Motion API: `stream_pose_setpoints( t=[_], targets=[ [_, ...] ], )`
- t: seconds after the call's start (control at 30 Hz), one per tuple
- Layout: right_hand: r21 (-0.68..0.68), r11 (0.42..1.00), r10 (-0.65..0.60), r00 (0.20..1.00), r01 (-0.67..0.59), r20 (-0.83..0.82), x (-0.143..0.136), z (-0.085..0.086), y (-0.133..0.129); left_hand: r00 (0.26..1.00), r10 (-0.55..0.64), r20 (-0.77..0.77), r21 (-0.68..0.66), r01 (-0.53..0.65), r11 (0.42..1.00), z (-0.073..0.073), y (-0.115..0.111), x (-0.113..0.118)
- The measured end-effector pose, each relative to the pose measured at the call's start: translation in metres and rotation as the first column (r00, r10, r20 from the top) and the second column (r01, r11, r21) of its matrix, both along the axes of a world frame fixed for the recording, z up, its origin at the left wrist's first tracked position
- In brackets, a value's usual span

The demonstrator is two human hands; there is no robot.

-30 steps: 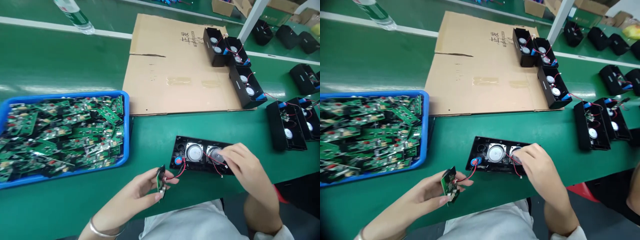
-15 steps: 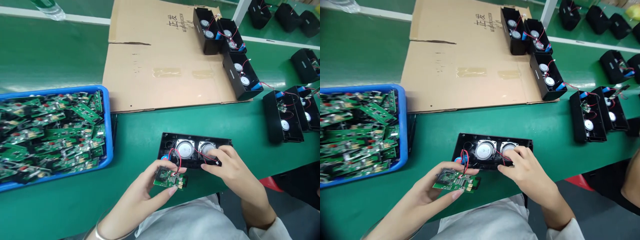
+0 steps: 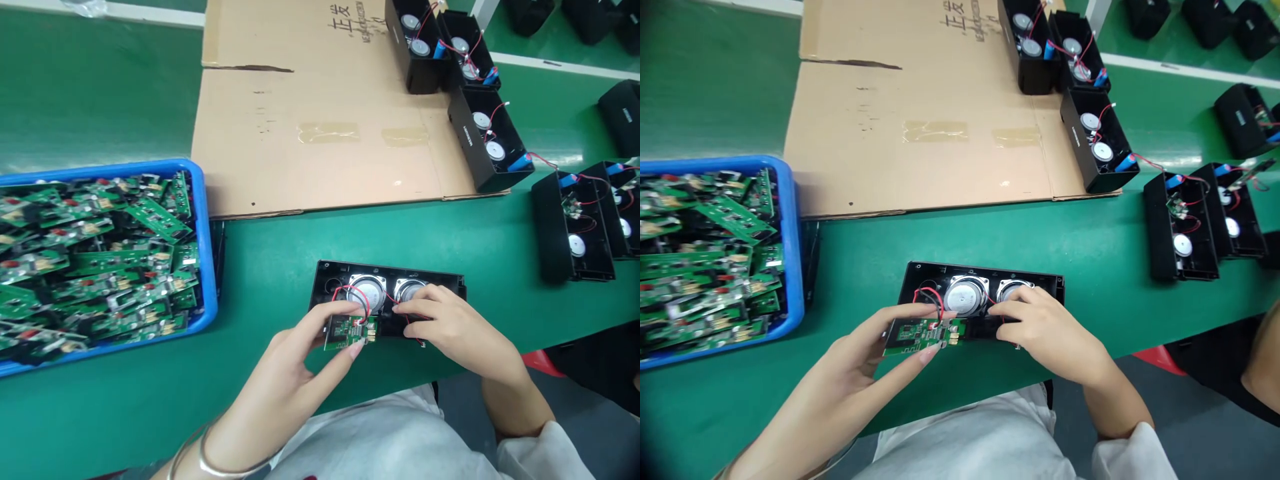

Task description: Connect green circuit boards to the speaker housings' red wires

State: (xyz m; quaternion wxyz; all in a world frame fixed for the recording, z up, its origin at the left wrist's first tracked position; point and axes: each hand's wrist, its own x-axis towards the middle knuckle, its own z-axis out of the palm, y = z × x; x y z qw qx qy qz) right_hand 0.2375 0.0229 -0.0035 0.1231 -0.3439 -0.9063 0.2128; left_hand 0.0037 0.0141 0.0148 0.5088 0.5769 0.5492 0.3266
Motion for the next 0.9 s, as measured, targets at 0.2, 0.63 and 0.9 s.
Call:
stream_pose_setpoints(
  t=[0.2, 0.63, 0.9],
  targets=[
    [-0.118, 0.992, -0.075, 0.959, 0.043, -0.275, -0.004, 0.003, 0.007, 1.000, -0.024, -0.015, 0.002, 0.025, 1.000, -0.004, -0.002, 0.000],
    [-0.021, 0.958, -0.281, 0.921, 0.286, -0.272, -0.005, 0.010, -0.010, 0.999, -0.037, -0.008, 0.092, 0.037, 0.995, -0.012, -0.005, 0.008],
    [0.050, 0.982, -0.161, 0.943, 0.183, -0.292, -0.013, -0.004, -0.022, 0.977, -0.143, -0.157, 0.175, 0.170, 0.970, -0.018, -0.004, 0.009]
  ],
)
